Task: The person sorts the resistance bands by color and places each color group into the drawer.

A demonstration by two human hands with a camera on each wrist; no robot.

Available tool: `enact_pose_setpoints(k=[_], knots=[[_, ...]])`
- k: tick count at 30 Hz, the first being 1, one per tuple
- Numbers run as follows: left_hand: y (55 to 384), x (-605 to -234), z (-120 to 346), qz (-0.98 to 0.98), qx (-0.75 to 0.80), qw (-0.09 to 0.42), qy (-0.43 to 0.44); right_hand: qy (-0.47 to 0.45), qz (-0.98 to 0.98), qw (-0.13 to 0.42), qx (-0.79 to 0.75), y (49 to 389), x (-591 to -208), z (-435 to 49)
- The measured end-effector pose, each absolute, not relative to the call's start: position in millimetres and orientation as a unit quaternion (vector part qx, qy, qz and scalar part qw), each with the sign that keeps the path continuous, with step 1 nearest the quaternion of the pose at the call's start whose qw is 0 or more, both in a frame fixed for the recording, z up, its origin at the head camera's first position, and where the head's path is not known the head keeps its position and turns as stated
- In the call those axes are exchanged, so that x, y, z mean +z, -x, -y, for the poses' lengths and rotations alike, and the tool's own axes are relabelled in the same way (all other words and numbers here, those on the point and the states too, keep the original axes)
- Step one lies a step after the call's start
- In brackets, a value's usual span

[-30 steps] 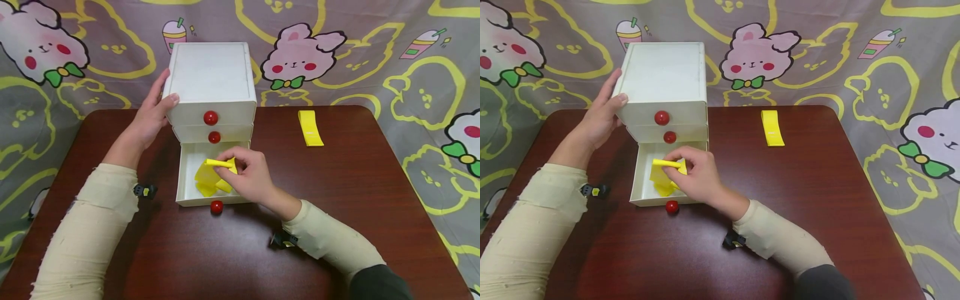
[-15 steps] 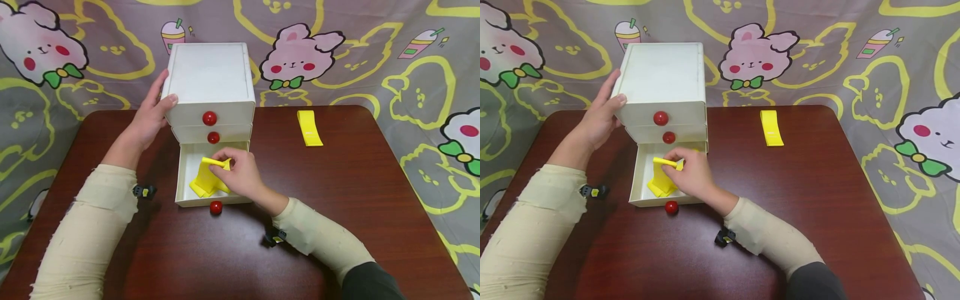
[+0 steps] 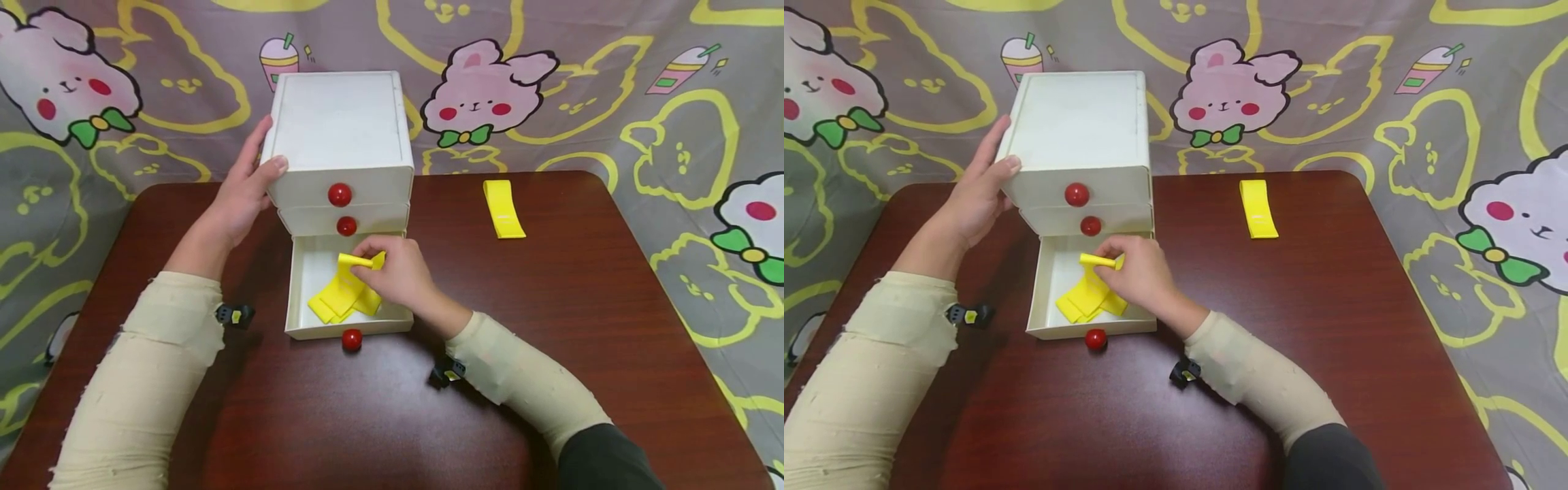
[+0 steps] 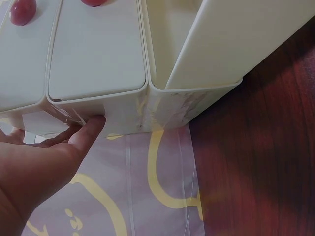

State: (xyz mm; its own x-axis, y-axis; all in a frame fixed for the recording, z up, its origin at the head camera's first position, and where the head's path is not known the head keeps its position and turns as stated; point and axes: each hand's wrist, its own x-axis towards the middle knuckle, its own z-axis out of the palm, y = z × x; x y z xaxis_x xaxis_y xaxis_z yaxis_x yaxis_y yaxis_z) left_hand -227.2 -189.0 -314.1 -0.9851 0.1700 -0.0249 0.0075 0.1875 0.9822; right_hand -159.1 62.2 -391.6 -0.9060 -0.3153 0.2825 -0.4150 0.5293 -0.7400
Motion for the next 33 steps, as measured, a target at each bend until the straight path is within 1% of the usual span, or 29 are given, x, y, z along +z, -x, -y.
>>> enact_pose_setpoints(k=[15, 21, 25, 33], knots=[[228, -317, 190, -0.762, 0.641, 0.060, -0.063, -0.204, 0.920, 0.049, 0.330, 172, -395, -69], [228, -317, 190, -0.765, 0.638, 0.061, -0.061, -0.196, 0.927, 0.046, 0.317, 178, -399, -75], [228, -317, 189, -0.767, 0.636, 0.061, -0.059, -0.198, 0.924, 0.060, 0.323, 180, -401, -84], [227, -316, 189, -0.768, 0.635, 0.061, -0.060, -0.226, 0.896, 0.114, 0.364, 180, -404, -107]])
